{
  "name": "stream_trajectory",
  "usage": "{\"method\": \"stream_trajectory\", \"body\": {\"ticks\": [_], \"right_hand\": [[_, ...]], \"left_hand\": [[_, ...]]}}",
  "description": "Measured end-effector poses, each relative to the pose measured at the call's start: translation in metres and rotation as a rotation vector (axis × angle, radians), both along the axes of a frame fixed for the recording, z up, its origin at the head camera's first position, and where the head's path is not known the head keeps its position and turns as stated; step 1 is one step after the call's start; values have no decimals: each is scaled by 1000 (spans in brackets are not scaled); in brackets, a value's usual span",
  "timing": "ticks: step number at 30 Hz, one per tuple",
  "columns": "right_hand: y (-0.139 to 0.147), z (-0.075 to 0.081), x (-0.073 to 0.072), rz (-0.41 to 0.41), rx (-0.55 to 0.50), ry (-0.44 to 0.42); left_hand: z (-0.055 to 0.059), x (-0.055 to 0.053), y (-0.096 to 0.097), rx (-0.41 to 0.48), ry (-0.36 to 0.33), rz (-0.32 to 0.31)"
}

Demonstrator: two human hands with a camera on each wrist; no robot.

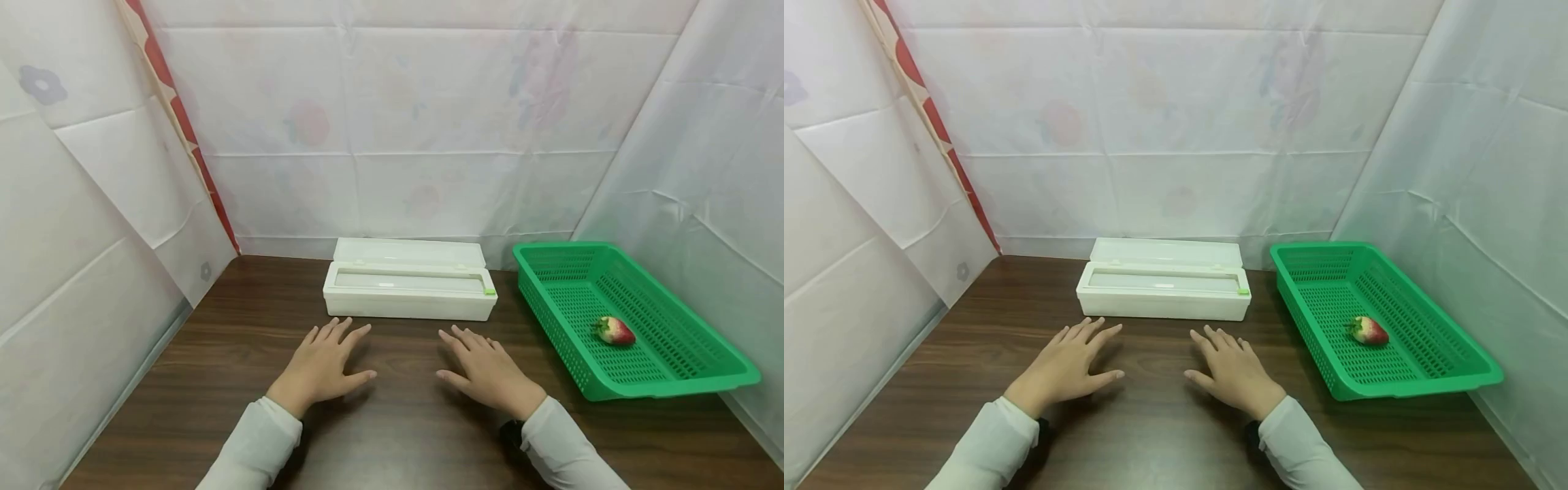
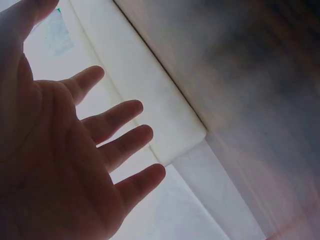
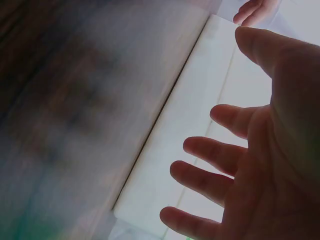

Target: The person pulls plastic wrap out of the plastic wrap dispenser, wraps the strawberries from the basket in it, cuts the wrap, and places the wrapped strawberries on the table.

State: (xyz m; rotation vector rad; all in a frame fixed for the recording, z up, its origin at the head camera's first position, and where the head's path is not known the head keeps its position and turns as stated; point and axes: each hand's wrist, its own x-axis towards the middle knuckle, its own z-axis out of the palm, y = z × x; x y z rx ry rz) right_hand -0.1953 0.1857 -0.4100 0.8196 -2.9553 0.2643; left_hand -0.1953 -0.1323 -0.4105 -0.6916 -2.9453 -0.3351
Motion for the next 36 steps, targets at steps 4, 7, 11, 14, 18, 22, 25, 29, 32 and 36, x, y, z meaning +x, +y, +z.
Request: {"method": "stream_trajectory", "body": {"ticks": [4,7,11,14,18,22,25,29,32,36], "right_hand": [[3,1,-4,5,-10,-6],[7,1,-7,14,-35,-13],[11,2,-11,38,-65,-9],[13,2,-15,60,-86,18],[15,1,-20,92,-116,122],[15,2,-27,113,-137,248],[15,3,-30,116,-147,289],[16,5,-33,109,-152,301],[18,5,-35,110,-162,334],[19,7,-40,103,-196,424]], "left_hand": [[2,-2,-2,12,10,-4],[3,-3,-4,32,15,-15],[4,-5,-7,53,23,-29],[6,-9,-10,61,38,-34],[9,-14,-15,78,43,-27],[14,-19,-19,123,34,-19],[18,-22,-21,156,22,-21],[20,-26,-22,174,15,-34],[21,-29,-22,202,18,-46],[24,-35,-21,254,45,-47]]}}
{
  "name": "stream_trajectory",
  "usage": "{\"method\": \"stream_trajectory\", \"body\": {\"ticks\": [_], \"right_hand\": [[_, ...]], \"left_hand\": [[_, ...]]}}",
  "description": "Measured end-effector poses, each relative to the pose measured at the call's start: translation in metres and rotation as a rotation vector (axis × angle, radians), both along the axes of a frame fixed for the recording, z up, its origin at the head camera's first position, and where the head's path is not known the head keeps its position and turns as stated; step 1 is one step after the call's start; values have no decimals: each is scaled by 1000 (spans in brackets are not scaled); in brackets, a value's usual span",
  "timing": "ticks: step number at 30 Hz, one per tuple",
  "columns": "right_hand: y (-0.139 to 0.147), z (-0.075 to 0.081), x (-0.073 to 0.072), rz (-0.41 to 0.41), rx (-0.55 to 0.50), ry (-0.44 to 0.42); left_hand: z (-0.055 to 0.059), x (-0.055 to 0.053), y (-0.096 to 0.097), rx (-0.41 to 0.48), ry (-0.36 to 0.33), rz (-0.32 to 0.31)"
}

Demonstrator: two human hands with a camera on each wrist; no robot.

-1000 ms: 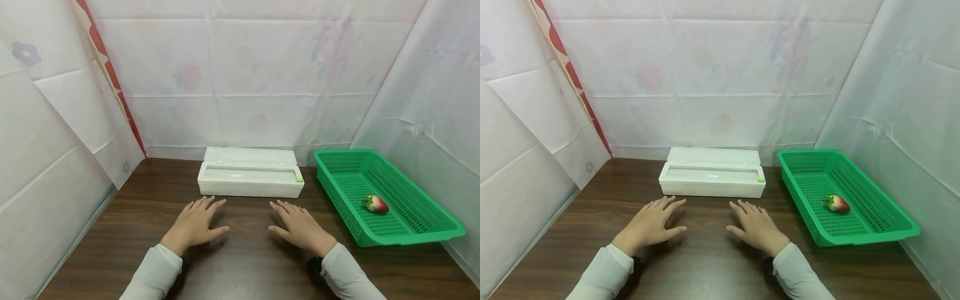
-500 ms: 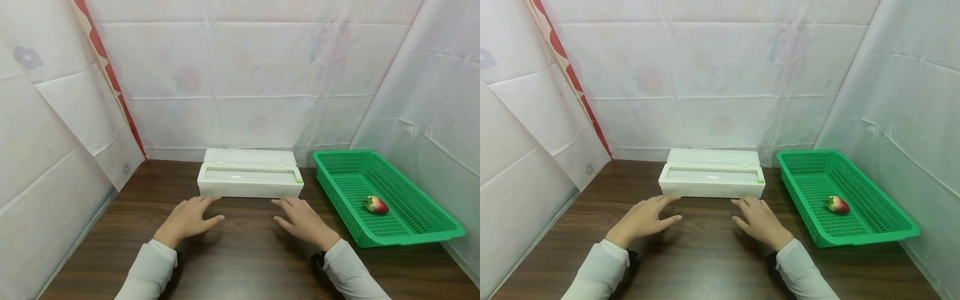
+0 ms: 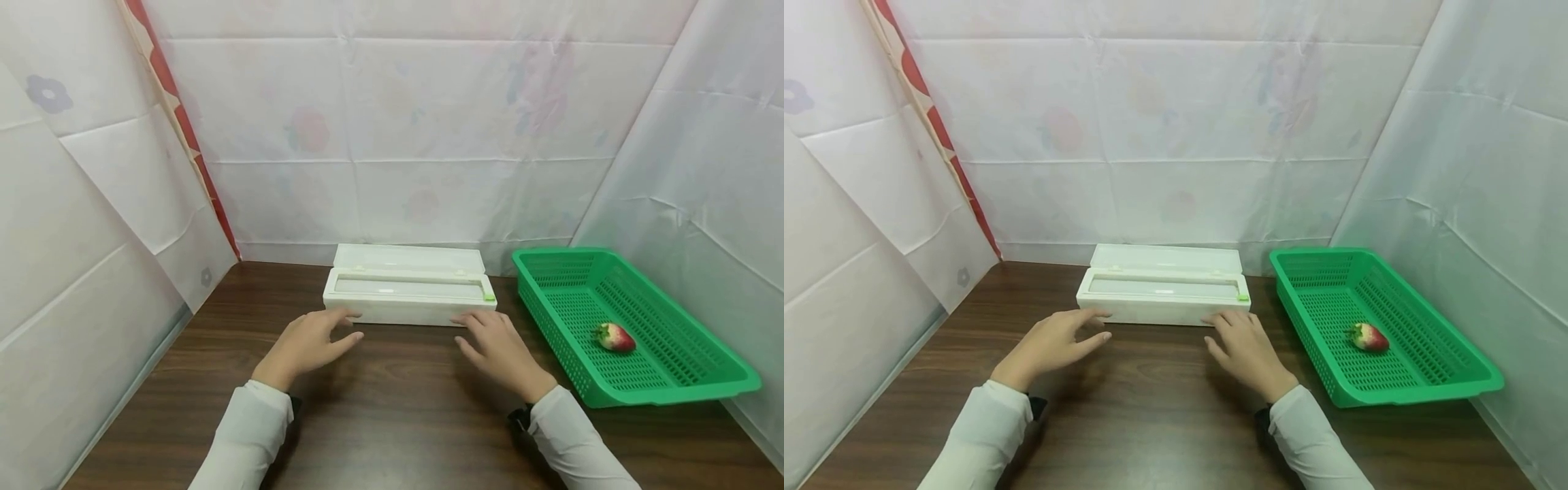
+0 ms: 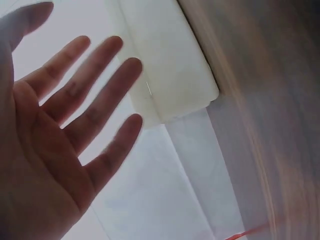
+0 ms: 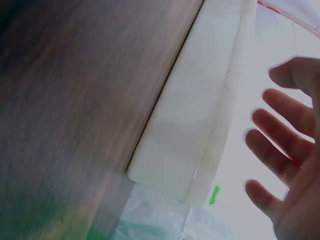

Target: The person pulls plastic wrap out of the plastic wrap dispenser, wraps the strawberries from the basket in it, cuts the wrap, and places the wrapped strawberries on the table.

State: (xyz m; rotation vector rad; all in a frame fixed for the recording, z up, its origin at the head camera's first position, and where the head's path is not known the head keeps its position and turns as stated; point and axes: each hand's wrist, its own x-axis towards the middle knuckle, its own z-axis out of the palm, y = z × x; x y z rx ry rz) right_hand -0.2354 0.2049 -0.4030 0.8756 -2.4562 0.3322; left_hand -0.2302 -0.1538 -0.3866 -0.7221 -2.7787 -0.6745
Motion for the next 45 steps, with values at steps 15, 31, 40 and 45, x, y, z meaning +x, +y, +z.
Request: {"method": "stream_trajectory", "body": {"ticks": [15,31,40,45], "right_hand": [[9,8,-21,-107,-33,72],[19,17,-39,-173,18,-16],[20,20,-47,-219,45,-76],[21,20,-52,-228,65,-109]], "left_hand": [[8,-28,-6,44,207,104],[-3,-58,-8,-24,284,178],[0,-63,-7,-83,204,174],[1,-64,-7,-89,181,156]]}}
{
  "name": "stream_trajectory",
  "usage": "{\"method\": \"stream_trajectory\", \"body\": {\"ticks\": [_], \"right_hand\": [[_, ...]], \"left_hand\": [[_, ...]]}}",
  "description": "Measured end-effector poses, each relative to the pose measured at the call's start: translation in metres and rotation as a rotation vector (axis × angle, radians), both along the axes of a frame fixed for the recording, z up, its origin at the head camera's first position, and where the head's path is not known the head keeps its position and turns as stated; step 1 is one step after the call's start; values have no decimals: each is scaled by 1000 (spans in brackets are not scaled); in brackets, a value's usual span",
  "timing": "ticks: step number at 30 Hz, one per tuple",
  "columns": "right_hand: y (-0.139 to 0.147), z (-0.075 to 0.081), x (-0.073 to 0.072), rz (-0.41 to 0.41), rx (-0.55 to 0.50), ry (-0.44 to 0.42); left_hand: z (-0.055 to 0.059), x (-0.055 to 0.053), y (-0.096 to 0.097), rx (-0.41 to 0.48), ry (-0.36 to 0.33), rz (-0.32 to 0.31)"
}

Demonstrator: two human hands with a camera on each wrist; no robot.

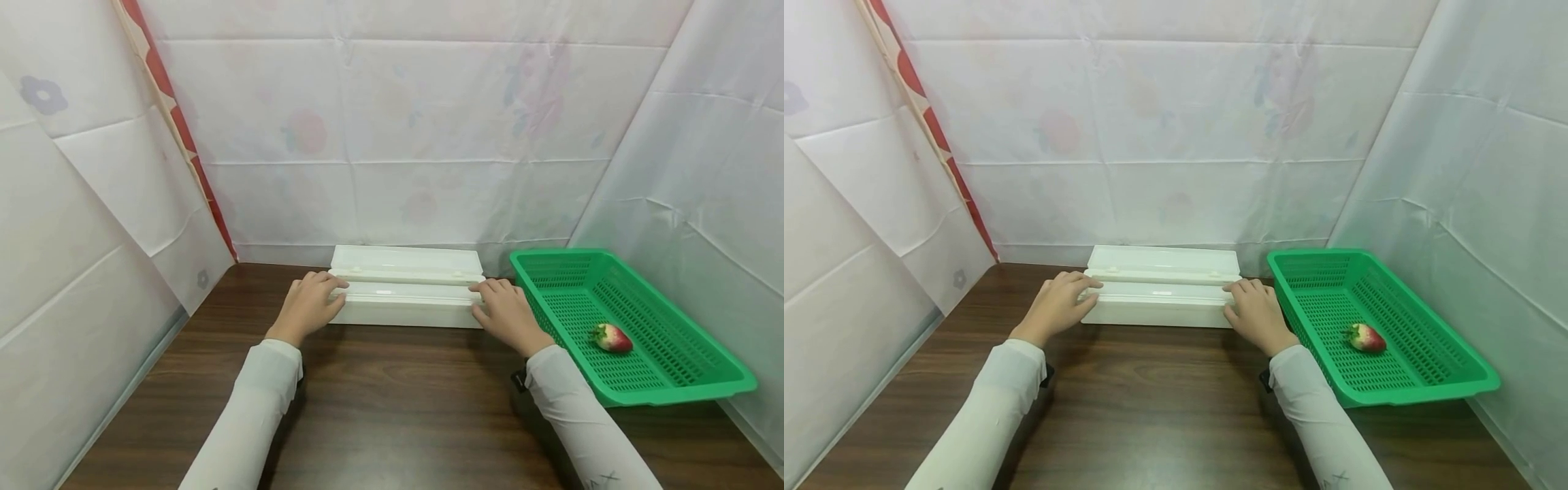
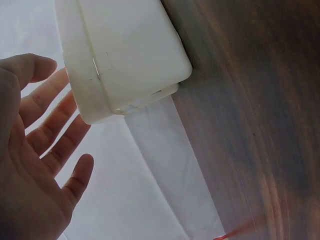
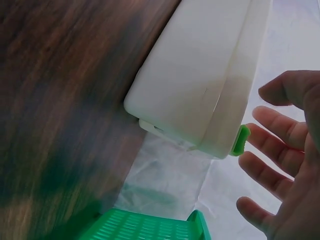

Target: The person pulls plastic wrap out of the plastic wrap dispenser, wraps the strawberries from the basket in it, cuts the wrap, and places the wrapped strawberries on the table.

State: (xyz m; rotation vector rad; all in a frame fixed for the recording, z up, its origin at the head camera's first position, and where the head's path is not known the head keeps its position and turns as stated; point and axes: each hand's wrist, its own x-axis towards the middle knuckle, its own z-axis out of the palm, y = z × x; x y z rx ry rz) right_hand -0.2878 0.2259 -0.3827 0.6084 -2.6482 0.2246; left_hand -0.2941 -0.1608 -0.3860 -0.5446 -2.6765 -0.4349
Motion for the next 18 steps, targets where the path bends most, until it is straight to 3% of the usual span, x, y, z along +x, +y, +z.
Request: {"method": "stream_trajectory", "body": {"ticks": [11,18], "right_hand": [[2,3,-12,-29,28,-75],[4,2,-14,-7,25,-87]], "left_hand": [[-2,-1,0,-10,-25,-9],[-2,-2,-1,-3,-49,-3]]}}
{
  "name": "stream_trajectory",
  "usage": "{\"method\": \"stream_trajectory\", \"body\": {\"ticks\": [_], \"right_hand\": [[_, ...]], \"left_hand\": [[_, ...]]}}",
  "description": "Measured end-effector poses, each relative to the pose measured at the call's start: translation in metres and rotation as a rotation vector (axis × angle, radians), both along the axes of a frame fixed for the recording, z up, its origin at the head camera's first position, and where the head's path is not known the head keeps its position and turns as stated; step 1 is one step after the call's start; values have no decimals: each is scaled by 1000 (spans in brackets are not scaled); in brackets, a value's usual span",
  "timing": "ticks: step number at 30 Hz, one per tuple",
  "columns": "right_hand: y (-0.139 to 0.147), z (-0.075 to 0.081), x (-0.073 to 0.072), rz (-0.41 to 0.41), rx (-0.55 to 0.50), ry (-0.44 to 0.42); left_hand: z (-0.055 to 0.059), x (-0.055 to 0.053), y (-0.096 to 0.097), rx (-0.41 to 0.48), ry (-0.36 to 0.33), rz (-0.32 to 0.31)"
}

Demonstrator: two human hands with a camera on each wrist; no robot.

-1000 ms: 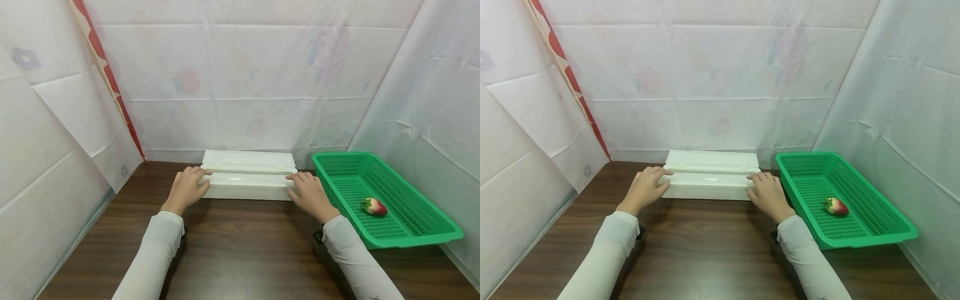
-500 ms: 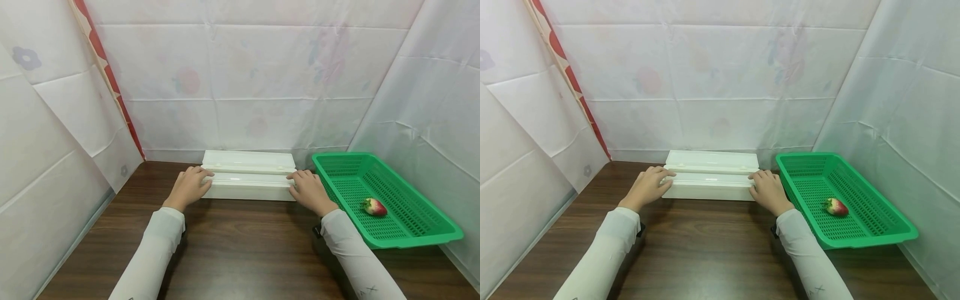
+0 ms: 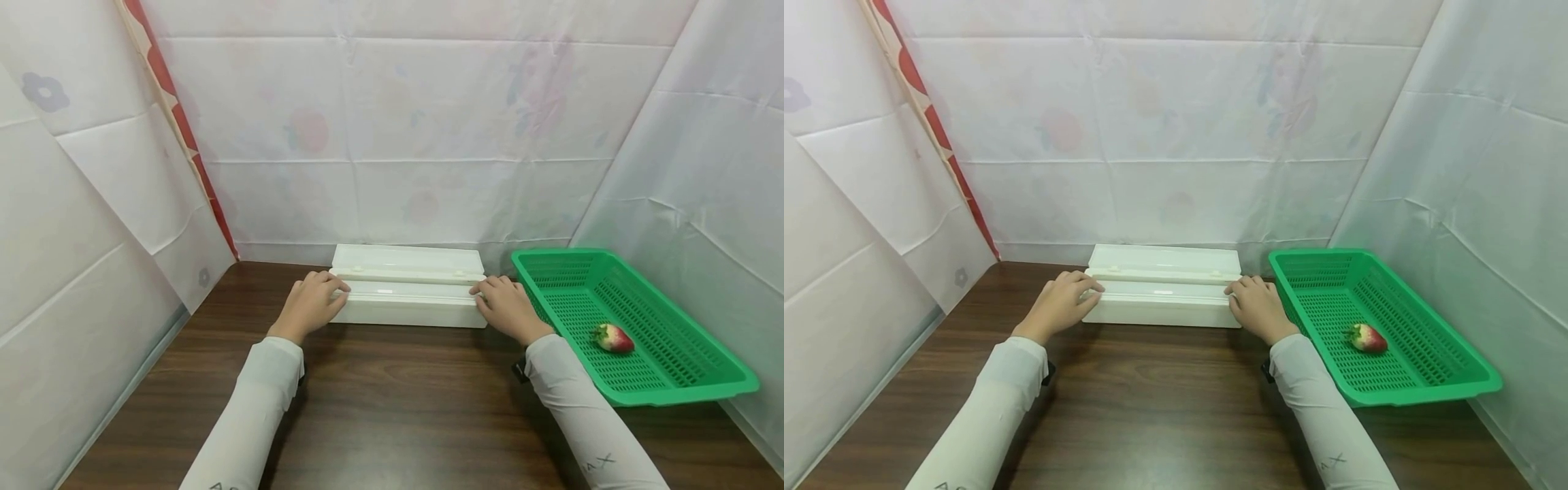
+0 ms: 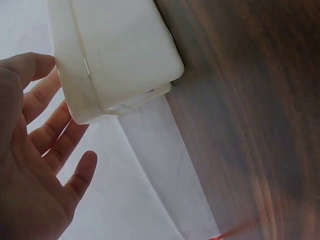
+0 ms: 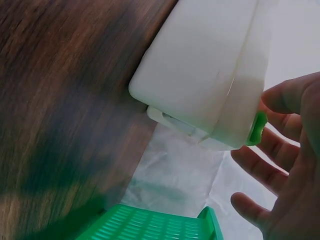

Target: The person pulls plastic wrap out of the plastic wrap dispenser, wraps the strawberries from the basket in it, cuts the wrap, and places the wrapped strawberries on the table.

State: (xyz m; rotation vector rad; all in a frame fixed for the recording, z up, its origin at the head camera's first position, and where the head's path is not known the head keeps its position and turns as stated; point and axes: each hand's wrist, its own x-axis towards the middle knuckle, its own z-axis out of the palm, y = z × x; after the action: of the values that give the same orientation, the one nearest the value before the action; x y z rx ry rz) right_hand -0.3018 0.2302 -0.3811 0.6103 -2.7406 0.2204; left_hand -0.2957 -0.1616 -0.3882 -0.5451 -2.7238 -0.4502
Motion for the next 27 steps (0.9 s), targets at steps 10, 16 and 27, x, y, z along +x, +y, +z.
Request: {"method": "stream_trajectory", "body": {"ticks": [10,16,27], "right_hand": [[1,3,-4,28,0,-57],[2,7,-8,40,19,-85],[5,13,-12,67,25,-148]], "left_hand": [[0,-2,-1,10,-16,-3],[3,-3,-1,0,-23,14],[8,-7,3,1,-104,43]]}}
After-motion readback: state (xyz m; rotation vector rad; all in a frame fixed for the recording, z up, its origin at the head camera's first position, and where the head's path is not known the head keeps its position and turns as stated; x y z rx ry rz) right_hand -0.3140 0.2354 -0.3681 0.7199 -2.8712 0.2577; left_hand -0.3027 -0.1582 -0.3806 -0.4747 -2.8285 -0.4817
